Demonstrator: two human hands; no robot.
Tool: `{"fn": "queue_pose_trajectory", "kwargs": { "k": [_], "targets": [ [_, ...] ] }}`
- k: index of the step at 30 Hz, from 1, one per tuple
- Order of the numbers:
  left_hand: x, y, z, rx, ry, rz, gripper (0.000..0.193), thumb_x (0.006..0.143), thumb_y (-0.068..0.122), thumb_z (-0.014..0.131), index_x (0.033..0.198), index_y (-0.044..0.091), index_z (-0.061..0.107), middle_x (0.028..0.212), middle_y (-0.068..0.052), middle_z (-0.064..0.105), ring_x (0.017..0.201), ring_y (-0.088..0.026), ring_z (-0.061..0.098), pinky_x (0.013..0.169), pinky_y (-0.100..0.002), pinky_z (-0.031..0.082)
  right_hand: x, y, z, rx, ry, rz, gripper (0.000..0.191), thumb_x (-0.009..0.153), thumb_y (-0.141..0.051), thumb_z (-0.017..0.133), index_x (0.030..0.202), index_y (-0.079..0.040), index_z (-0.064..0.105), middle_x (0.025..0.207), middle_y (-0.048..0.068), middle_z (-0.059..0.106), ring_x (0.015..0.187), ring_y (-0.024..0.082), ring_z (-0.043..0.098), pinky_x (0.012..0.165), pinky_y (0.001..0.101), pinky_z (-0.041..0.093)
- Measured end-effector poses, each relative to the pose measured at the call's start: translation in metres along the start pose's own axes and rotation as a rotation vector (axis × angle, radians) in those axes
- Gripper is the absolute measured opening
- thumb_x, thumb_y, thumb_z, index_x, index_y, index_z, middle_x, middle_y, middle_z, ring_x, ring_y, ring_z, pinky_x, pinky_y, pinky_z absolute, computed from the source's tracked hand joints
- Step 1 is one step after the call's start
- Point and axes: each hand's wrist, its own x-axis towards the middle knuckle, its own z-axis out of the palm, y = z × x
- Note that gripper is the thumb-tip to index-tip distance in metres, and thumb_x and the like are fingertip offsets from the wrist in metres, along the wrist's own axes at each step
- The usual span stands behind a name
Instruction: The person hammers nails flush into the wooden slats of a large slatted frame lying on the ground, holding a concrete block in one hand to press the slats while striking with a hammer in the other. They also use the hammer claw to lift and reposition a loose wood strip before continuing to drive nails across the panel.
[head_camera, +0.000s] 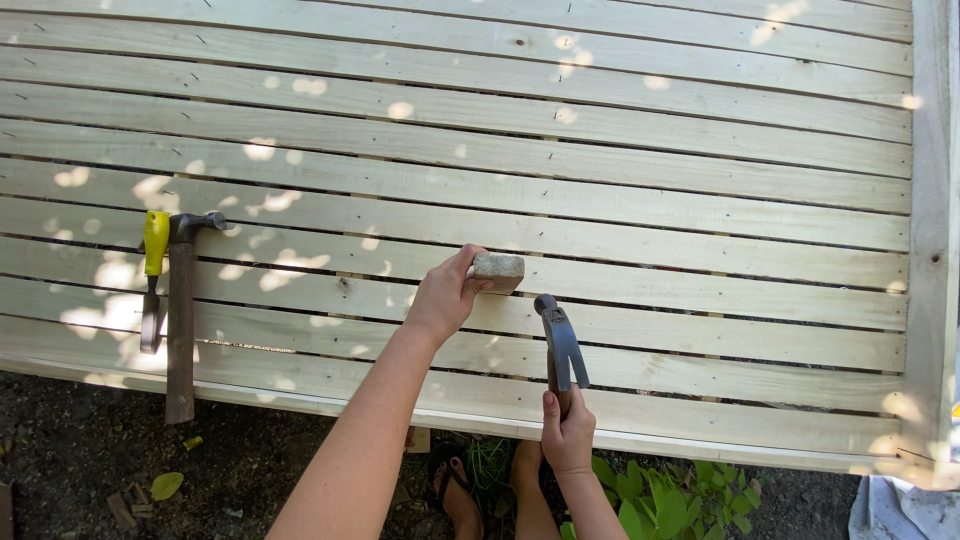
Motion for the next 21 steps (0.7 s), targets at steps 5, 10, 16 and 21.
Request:
{"fn": "queue_pose_trajectory", "kwargs": {
  "k": [5,10,16,21],
  "targets": [
    [0.002,0.003,-0.001,-0.011,0.02,0.066,0.031,0.091,0.005,0.065,0.117,0.015,0.053,0.104,-0.009,0.074,0.097,-0.034,0.072,0.075,-0.042,0.058,0.031,-0.007,0.026,-0.212,-0.052,0.193,0.046,0.103,-0.045,0.058,0.087,-0.002,0.062,0.061,0.01,0.059,0.055,0.024,0.056,0.056,0.0384,0.046],
    [0.0,0.003,-0.001,-0.015,-0.018,0.014,0.029,0.094,0.012,0.069,0.117,0.016,0.052,0.102,-0.01,0.073,0.094,-0.035,0.071,0.073,-0.044,0.057,0.026,-0.01,0.002,0.216,0.081,-0.039,0.047,0.101,-0.047,0.055,0.094,-0.001,0.062,0.06,0.014,0.06,0.051,0.024,0.056,0.052,0.0383,0.046],
    [0.004,-0.002,-0.002,0.009,-0.005,0.053,0.032,0.093,0.012,0.069,0.118,0.017,0.05,0.101,-0.01,0.073,0.094,-0.036,0.07,0.073,-0.045,0.056,0.008,-0.01,0.014,-0.012,0.042,-0.216,0.045,0.101,-0.043,0.054,0.101,0.001,0.062,0.065,0.008,0.062,0.056,0.014,0.061,0.053,0.0341,0.049],
    [0.001,-0.008,-0.003,-0.038,0.036,0.088,0.031,0.095,0.011,0.068,0.12,0.018,0.051,0.103,-0.01,0.073,0.095,-0.036,0.071,0.073,-0.045,0.057,0.025,0.004,0.017,-0.139,-0.048,0.135,0.047,0.104,-0.044,0.056,0.093,0.002,0.064,0.064,0.015,0.061,0.059,0.028,0.058,0.057,0.0399,0.046]
  ]
}}
